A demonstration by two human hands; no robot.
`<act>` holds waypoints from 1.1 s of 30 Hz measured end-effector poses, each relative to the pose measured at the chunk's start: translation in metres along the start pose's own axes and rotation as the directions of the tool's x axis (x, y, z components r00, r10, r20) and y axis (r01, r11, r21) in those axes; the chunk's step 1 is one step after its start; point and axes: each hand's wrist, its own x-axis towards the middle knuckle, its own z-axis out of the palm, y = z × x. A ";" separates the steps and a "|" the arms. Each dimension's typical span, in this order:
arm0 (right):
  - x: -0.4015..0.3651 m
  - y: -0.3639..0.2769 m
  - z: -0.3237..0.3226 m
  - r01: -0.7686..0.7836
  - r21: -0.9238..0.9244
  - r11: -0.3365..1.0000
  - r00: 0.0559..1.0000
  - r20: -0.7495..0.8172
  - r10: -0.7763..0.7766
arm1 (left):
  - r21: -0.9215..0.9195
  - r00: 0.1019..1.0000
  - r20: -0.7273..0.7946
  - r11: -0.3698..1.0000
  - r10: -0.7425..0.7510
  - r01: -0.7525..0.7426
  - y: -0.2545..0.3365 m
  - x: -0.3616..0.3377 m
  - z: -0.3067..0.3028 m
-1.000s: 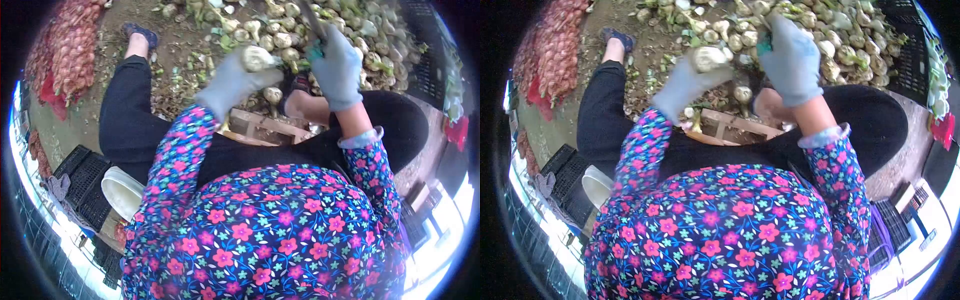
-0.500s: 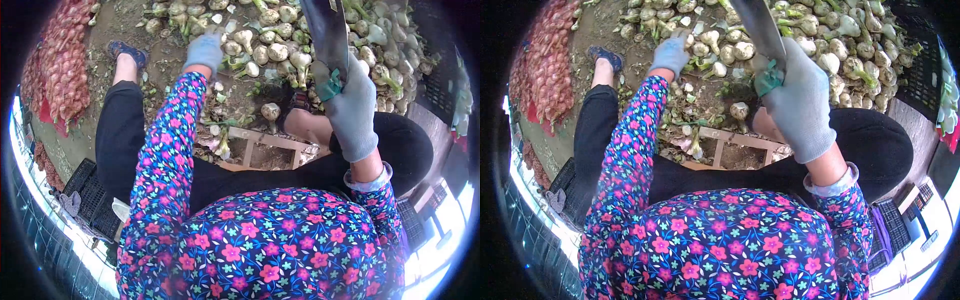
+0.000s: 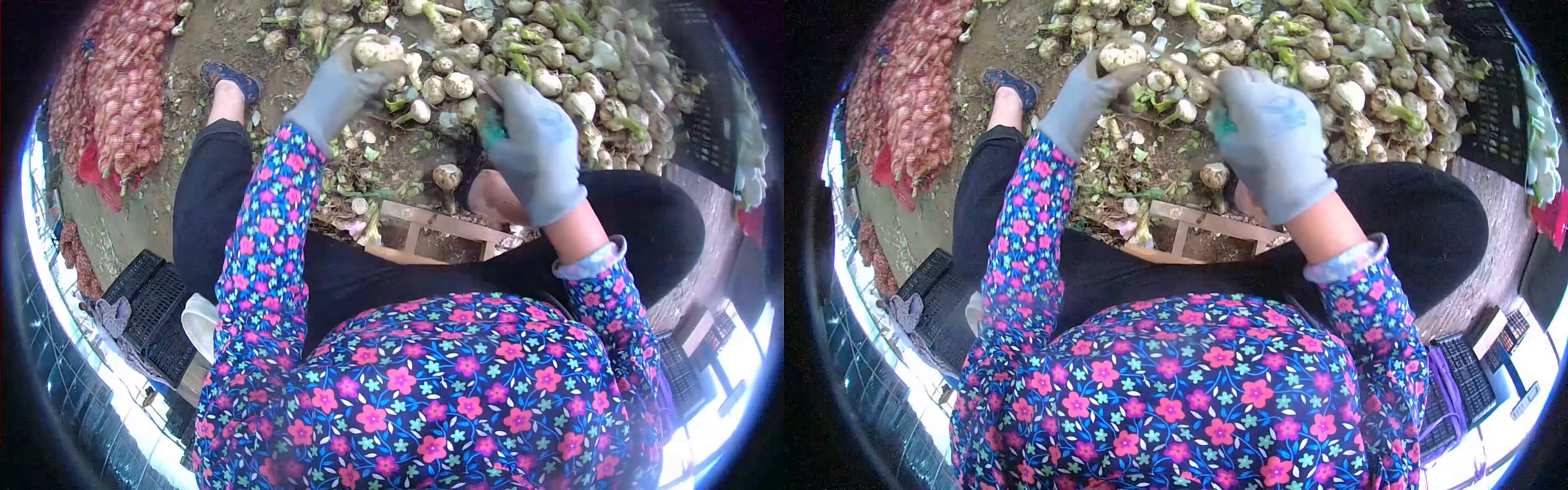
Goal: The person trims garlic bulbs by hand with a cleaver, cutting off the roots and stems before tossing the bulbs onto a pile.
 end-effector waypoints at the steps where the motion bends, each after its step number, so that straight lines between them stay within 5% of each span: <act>1: 0.001 -0.003 -0.001 0.060 -0.041 0.997 0.998 0.026 -0.059 | 0.028 0.997 0.065 0.999 0.038 -0.040 0.006 -0.013 0.002; 2: 0.001 -0.010 -0.007 0.129 -0.093 0.987 0.991 0.042 -0.126 | 0.363 0.943 -0.001 0.879 0.333 -0.310 0.002 -0.026 0.007; 3: -0.001 -0.016 -0.009 0.170 -0.090 0.981 0.985 0.033 -0.168 | 0.364 0.943 -0.001 0.879 0.333 -0.309 0.004 -0.038 0.009; 5: -0.002 -0.024 -0.005 0.268 -0.082 0.960 0.962 0.067 -0.263 | 0.256 0.920 0.231 0.893 0.316 -0.371 0.005 -0.055 0.008; 6: -0.006 -0.029 -0.007 0.273 -0.080 0.959 0.961 0.070 -0.268 | 0.591 0.847 0.320 0.609 0.426 -0.529 -0.031 -0.049 0.005; 7: -0.011 -0.034 -0.006 0.312 -0.092 0.946 0.949 0.068 -0.306 | 0.593 0.849 0.312 0.611 0.426 -0.524 -0.028 -0.060 0.009; 9: -0.014 -0.038 -0.005 0.357 -0.102 0.928 0.934 0.069 -0.352 | 0.138 0.919 0.041 0.908 0.393 -0.395 -0.017 -0.086 0.017; 11: -0.015 -0.038 -0.005 0.414 -0.092 0.906 0.910 0.049 -0.411 | 0.244 0.907 0.094 0.874 0.411 -0.421 -0.017 -0.094 0.013; 14: -0.010 -0.033 0.003 0.409 -0.097 0.908 0.913 0.051 -0.405 | 0.092 0.888 0.063 0.883 0.456 -0.460 -0.023 -0.087 0.016; 17: -0.008 -0.024 0.006 0.425 -0.107 0.899 0.905 0.066 -0.421 | 0.293 0.764 0.167 0.709 0.623 -0.642 -0.018 -0.081 0.016; 18: -0.007 -0.020 0.008 0.423 -0.106 0.900 0.906 0.076 -0.417 | 0.008 0.844 0.100 0.847 0.527 -0.531 -0.016 -0.084 0.017; 19: -0.007 -0.014 0.016 0.435 -0.098 0.895 0.900 0.043 -0.433 | 0.003 0.848 0.101 0.852 0.520 -0.523 -0.019 -0.081 0.017; 21: -0.002 -0.005 0.022 0.464 -0.089 0.881 0.884 -0.022 -0.467 | 0.397 0.639 0.231 0.529 0.733 -0.750 -0.019 -0.080 0.011; 22: 0.001 0.007 0.028 0.428 -0.105 0.897 0.904 0.041 -0.427 | 0.394 0.640 0.229 0.531 0.734 -0.750 -0.005 -0.087 0.009; 23: 0.004 0.015 0.032 0.197 -0.227 0.954 0.968 0.201 -0.152 | -0.072 0.861 0.168 0.877 0.480 -0.475 0.016 -0.100 0.009; 24: 0.005 0.045 0.038 0.127 -0.216 0.968 0.985 0.140 -0.098 | -0.506 0.948 0.273 0.863 0.165 -0.005 0.027 -0.106 0.008; 27: 0.011 0.042 0.030 0.007 -0.102 0.995 1.000 0.019 -0.006 | -0.403 0.988 0.065 0.910 0.138 -0.101 0.023 -0.102 0.003; 28: 0.006 0.030 0.029 0.001 -0.090 0.996 1.000 -0.020 -0.002 | -0.509 0.982 0.136 0.860 0.129 -0.042 0.019 -0.098 -0.005; 29: 0.002 0.025 0.034 -0.012 -0.038 0.999 1.000 0.004 0.012 | -0.515 0.969 0.103 0.845 0.226 -0.143 0.015 -0.094 -0.008; 31: -0.009 0.004 0.035 -0.126 0.038 0.991 0.987 0.100 0.122 | -0.359 0.982 -0.025 0.915 0.188 -0.184 0.011 -0.097 -0.013; 33: -0.007 -0.014 0.030 -0.161 0.147 0.976 0.980 0.141 0.140 | -0.391 0.985 -0.107 0.905 0.137 -0.169 0.007 -0.097 -0.014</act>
